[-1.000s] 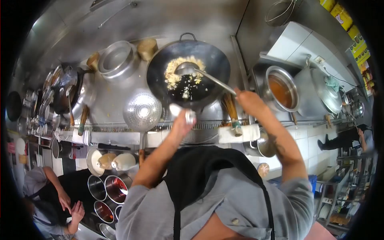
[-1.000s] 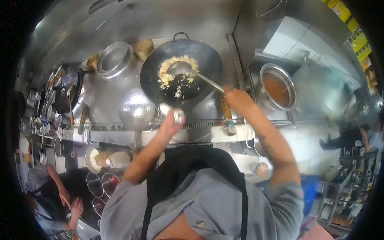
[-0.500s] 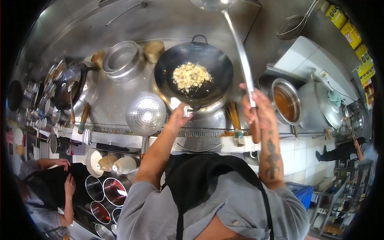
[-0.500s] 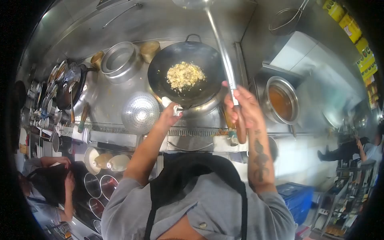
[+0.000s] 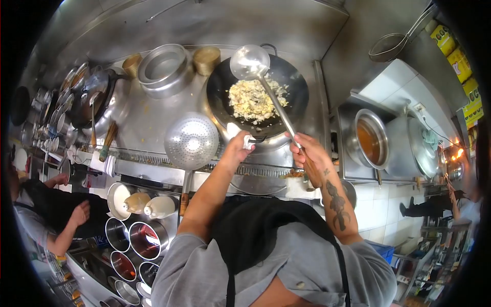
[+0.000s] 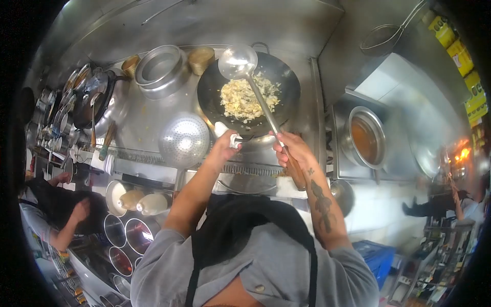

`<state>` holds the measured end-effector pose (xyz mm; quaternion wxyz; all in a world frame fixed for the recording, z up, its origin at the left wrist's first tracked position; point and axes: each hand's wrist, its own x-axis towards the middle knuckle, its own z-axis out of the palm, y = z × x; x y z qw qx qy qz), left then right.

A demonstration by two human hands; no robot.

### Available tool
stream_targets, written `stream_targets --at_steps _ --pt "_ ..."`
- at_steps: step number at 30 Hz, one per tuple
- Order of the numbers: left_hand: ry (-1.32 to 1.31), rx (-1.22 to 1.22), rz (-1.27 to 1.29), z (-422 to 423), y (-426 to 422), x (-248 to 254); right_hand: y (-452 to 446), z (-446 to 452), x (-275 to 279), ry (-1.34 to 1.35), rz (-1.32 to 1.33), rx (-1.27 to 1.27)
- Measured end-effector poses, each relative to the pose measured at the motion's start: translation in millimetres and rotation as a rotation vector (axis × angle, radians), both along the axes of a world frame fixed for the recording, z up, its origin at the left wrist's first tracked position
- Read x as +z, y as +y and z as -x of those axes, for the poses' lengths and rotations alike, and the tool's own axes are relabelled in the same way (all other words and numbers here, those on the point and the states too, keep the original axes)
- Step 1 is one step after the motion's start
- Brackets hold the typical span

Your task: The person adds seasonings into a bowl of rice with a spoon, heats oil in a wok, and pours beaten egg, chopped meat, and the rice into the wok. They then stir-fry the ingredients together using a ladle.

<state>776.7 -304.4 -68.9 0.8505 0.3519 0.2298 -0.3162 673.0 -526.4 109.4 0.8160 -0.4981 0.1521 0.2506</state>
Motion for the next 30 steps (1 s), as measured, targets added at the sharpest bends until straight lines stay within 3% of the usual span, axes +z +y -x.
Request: stream_targets --at_steps 1,4,11,14,15,18,20,22,25,30 --pt "0.008 0.003 -0.012 -1.8 0.7 1.4 -0.4 -2.9 -10.8 0.022 -0.037 -0.006" --pt "0.032 -0.003 -0.016 2.4 -1.0 4.3 -5.0 -29.8 -57.7 0.103 0.356 0.018" --pt "0.020 0.018 -0.011 -1.3 -1.3 2.5 -27.0 -63.9 -61.9 -0.315 1.190 -0.093" --pt "0.019 -0.006 -0.011 -0.5 0.6 2.2 -11.8 -90.1 -82.0 -0.484 1.490 0.062" --pt "0.014 -0.013 -0.009 -1.5 1.0 1.7 -2.8 -89.6 -81.1 -0.348 1.271 0.093" --pt "-0.011 -0.020 0.007 -0.6 1.6 6.9 -3.2 -51.0 -85.7 -0.661 1.413 0.260" --pt "-0.021 -0.018 0.008 -1.0 2.5 9.9 -24.9 -8.9 -63.8 -0.647 1.425 0.342" --pt "-0.018 -0.015 -0.007 -0.6 2.0 10.1 -38.3 24.1 0.3 -0.452 1.464 0.500" --pt "0.026 0.058 0.009 15.6 -9.6 13.5 -61.4 36.9 26.8 -0.495 1.758 0.567" --pt "0.049 -0.023 0.107 128.8 -11.8 148.5 -68.0 34.1 23.1 -0.743 1.769 0.465"
